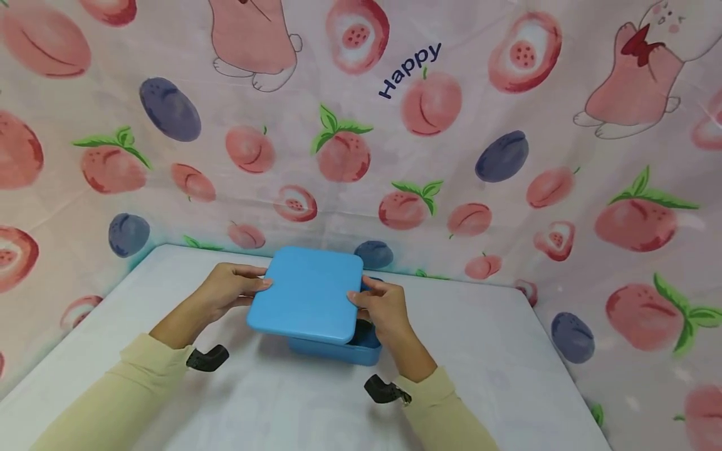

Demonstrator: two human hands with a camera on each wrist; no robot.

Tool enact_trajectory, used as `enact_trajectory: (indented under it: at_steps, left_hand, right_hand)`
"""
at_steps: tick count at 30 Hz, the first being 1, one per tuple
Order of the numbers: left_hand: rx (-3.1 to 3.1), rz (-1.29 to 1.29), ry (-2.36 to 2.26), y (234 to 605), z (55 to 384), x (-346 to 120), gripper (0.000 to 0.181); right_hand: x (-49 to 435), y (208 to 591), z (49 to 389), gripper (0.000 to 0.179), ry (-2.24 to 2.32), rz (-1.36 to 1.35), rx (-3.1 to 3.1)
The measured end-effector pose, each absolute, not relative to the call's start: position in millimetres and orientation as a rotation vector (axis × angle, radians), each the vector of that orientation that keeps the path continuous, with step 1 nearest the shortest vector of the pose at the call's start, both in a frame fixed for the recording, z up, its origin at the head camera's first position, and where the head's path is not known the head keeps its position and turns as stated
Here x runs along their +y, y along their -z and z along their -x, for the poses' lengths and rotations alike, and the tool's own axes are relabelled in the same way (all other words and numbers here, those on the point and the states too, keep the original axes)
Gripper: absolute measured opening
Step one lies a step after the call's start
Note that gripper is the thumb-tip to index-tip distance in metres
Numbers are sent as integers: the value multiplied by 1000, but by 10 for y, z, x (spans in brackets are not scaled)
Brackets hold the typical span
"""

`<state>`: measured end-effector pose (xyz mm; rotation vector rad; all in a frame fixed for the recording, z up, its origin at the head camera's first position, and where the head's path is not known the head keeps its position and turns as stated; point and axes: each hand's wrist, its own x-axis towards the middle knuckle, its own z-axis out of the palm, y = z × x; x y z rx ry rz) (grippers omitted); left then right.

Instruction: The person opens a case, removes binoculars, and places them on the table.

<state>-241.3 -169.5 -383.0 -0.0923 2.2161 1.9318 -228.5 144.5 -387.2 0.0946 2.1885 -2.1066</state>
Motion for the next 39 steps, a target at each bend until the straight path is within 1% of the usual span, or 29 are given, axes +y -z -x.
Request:
enact_trajectory:
  at_steps: [9, 21, 33, 39]
  left_hand:
    - [2225, 51, -1878, 3784, 2356, -2131, 62]
    - [2201, 40, -1889, 3815, 2385, -2593, 70]
    - [2260, 103, -1843, 3983, 2472, -2938, 78]
    - [2277, 134, -1792, 4074, 2514, -3103, 76]
  right_hand:
    - [1091, 3869, 2353, 57, 2076, -2, 2136]
    - [637, 3887, 2433, 55, 2093, 26, 2095]
    - [197, 4000, 2556, 56, 2074, -102, 2094]
    - [-22, 4083, 2568, 54, 2084, -175, 2077]
